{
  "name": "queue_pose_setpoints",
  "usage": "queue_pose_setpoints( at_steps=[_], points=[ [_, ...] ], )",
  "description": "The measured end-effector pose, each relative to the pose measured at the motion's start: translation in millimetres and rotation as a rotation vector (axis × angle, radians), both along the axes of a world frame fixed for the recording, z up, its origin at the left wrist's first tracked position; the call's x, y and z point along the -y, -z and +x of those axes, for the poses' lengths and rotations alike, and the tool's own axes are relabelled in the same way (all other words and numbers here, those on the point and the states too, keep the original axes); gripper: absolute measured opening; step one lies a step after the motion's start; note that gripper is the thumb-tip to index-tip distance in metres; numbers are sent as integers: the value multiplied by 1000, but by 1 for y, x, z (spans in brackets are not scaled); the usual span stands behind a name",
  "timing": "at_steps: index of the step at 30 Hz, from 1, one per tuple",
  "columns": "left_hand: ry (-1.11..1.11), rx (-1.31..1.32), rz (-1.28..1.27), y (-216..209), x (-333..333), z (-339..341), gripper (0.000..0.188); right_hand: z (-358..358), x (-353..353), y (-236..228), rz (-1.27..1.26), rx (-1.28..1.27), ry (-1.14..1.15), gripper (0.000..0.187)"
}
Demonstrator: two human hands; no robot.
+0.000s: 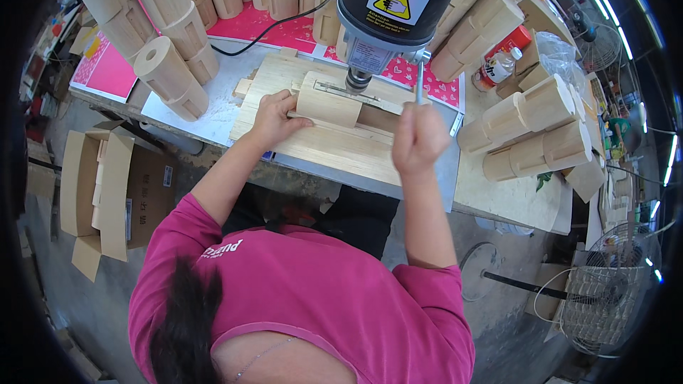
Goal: The person is using a vertical drilling machine to mill or drill into wooden blocks, then inspecting and packing them into a cardboard box.
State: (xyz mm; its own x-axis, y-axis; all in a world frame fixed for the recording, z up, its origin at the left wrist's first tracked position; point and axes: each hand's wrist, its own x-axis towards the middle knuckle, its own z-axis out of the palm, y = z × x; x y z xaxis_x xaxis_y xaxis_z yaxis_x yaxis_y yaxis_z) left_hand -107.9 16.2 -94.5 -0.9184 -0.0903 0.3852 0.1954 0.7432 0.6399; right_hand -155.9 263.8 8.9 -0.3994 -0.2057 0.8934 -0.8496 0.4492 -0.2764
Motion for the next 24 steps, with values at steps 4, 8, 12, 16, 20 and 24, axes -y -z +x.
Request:
queue_pose_setpoints(
  at_steps=[4,8,12,16,20,24],
  points=[
    [-44,-44,-151,5,-9,-1,47,-23,7,-96,-24,140,143,15],
    [-49,-106,-146,7,-40,-11,55,-102,16,-133,112,217,351,34],
    [-59,-89,-177,5,-39,-9,56,-115,12,-128,120,214,298,40],
    [-45,-73,-166,6,-38,-9,56,-66,11,-133,148,233,316,37],
    [-51,-98,-139,4,-39,-7,41,-15,5,-105,83,180,223,25],
    [-47,-120,-142,1,-41,-7,42,18,2,-57,20,244,122,16]
  ],
)
